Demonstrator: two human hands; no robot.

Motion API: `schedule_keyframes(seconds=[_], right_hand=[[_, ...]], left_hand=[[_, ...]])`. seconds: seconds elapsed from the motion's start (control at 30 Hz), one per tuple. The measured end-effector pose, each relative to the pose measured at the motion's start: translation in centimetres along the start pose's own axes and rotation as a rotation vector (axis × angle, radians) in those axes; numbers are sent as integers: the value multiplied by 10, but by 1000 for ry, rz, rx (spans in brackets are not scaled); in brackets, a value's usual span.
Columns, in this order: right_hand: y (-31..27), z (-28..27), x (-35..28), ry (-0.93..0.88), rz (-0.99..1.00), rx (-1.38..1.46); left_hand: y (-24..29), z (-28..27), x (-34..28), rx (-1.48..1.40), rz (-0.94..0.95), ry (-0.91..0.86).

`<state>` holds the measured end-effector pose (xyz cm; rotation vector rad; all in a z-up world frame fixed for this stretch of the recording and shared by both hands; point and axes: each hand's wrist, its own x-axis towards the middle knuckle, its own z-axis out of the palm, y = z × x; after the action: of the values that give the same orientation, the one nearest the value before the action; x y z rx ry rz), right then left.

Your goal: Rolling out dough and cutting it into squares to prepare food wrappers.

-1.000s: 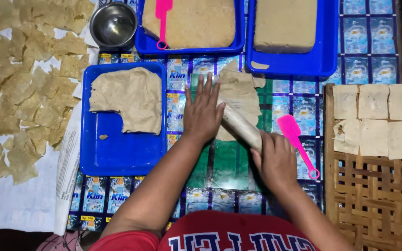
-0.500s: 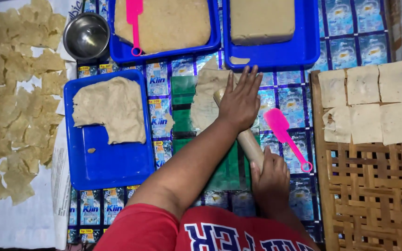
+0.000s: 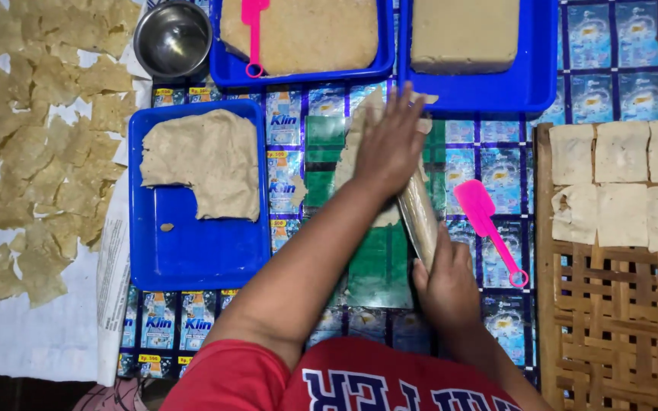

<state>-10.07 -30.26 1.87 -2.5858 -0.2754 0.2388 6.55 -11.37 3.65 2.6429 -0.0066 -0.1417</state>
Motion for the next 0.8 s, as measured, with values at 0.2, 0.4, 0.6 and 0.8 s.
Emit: schedule_keyframes(seconds=[0.2, 0.4, 0.6, 0.8], right_hand=[[4, 42, -47, 209, -10, -106], [-16, 12, 2, 258, -420, -198], [-31, 58, 31, 149, -332, -285], [-19, 17, 49, -92, -261, -420]], left_hand=[[-53, -22, -47, -109, -139, 127], [-67, -48, -82, -98, -216, 288], [-77, -44, -69, 105, -167, 167], [-84, -46, -90, 211, -170, 122]])
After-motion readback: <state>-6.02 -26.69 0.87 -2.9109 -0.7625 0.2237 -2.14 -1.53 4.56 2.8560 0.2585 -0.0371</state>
